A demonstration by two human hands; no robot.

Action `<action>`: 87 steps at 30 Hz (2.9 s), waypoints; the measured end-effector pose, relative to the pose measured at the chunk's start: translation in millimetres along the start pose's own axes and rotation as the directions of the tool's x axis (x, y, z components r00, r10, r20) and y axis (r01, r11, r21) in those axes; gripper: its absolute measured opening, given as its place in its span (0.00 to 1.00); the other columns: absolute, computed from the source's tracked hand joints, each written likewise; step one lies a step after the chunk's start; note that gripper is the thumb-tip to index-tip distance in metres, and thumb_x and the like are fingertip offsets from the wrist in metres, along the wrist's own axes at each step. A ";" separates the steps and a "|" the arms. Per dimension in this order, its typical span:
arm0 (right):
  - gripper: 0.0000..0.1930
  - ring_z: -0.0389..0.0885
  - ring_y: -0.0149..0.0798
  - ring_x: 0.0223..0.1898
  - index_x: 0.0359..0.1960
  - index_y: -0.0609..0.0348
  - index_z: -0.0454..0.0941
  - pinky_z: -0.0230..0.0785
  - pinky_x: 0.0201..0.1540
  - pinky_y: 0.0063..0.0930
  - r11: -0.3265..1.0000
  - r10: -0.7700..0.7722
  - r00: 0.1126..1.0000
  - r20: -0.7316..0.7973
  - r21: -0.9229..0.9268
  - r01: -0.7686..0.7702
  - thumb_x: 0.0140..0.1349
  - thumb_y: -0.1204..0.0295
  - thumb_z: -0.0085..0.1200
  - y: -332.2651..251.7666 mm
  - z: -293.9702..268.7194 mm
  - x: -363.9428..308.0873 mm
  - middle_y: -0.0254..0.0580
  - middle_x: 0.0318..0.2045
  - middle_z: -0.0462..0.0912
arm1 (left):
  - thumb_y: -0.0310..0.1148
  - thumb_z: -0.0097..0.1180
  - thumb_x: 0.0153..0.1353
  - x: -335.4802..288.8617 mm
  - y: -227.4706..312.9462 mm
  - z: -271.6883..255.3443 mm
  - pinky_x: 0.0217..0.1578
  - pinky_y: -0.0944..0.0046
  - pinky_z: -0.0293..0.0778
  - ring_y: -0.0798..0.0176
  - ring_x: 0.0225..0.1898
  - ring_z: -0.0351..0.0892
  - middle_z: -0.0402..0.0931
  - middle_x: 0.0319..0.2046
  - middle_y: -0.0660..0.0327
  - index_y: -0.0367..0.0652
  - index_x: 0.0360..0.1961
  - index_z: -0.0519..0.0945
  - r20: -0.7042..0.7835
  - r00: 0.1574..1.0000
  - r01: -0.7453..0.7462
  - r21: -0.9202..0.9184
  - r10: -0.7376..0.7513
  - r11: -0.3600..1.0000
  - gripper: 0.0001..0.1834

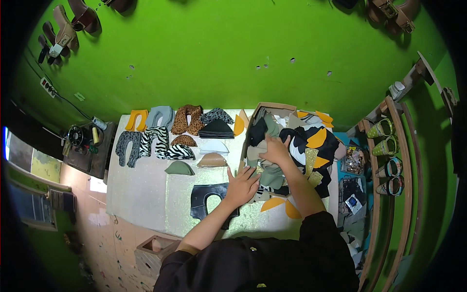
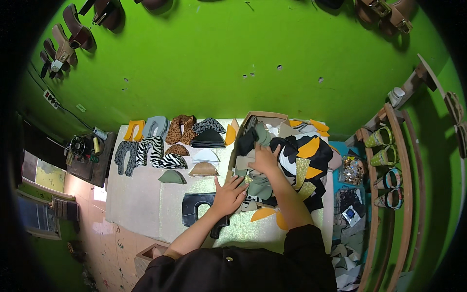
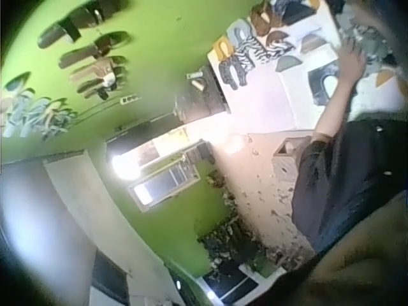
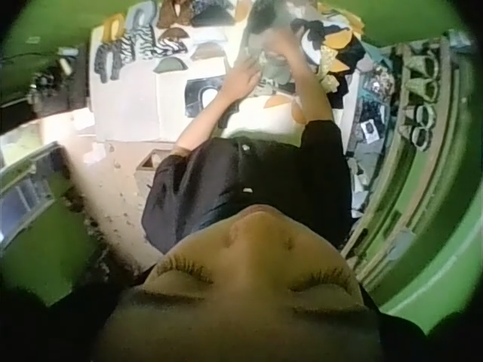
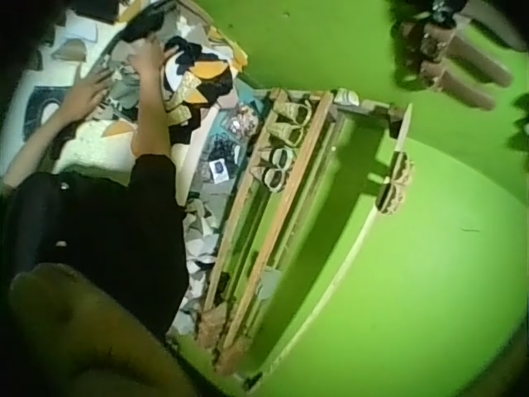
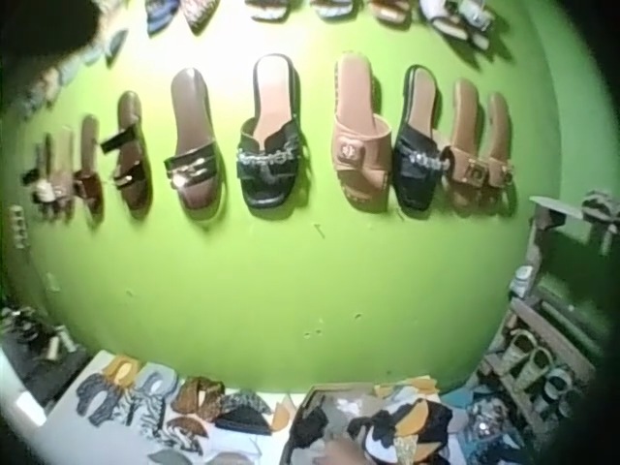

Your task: Organizing and sorting various cut-out shoe upper components and materials on a workbench.

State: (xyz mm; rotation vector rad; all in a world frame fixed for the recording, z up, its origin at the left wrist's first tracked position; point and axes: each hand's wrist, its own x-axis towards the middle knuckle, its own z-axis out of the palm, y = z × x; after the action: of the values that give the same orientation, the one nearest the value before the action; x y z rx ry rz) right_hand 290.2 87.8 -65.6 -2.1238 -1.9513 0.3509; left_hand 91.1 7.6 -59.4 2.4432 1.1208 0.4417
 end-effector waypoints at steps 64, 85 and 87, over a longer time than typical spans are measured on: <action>0.34 0.44 0.47 0.68 0.49 0.39 0.76 0.34 0.59 0.73 0.874 -0.389 0.848 0.360 -0.145 0.463 0.31 0.65 0.68 7.8 -53.6 -83.1 0.40 0.62 0.59 | 0.42 0.59 0.50 -5.0 -23.1 -55.9 0.60 0.42 0.43 0.55 0.58 0.63 0.67 0.54 0.56 0.54 0.51 0.75 -0.004 0.997 -0.077 -0.209 0.078 0.975 0.24; 0.17 0.68 0.36 0.54 0.37 0.48 0.78 0.37 0.58 0.64 0.959 -0.262 0.919 -0.295 0.025 0.282 0.42 0.67 0.63 16.1 -42.9 -49.4 0.31 0.45 0.74 | 0.32 0.54 0.57 49.2 -48.4 -33.2 0.49 0.59 0.63 0.57 0.45 0.74 0.76 0.41 0.55 0.42 0.40 0.79 -0.138 0.982 0.019 -0.603 -0.127 0.798 0.10; 0.15 0.69 0.36 0.52 0.37 0.49 0.79 0.37 0.58 0.63 0.981 -0.160 0.935 -0.316 0.054 0.186 0.45 0.67 0.62 21.3 -48.1 -40.2 0.30 0.43 0.75 | 0.31 0.52 0.59 63.2 -50.7 -29.9 0.42 0.67 0.68 0.55 0.40 0.75 0.76 0.38 0.52 0.36 0.41 0.76 -0.145 0.985 -0.010 -0.599 -0.095 0.801 0.12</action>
State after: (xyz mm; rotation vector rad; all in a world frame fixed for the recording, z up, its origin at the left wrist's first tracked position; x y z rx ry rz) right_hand 322.8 45.4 -26.6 -1.8104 -1.8834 0.0570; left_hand 84.9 93.4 -51.5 1.8409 0.9127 0.8582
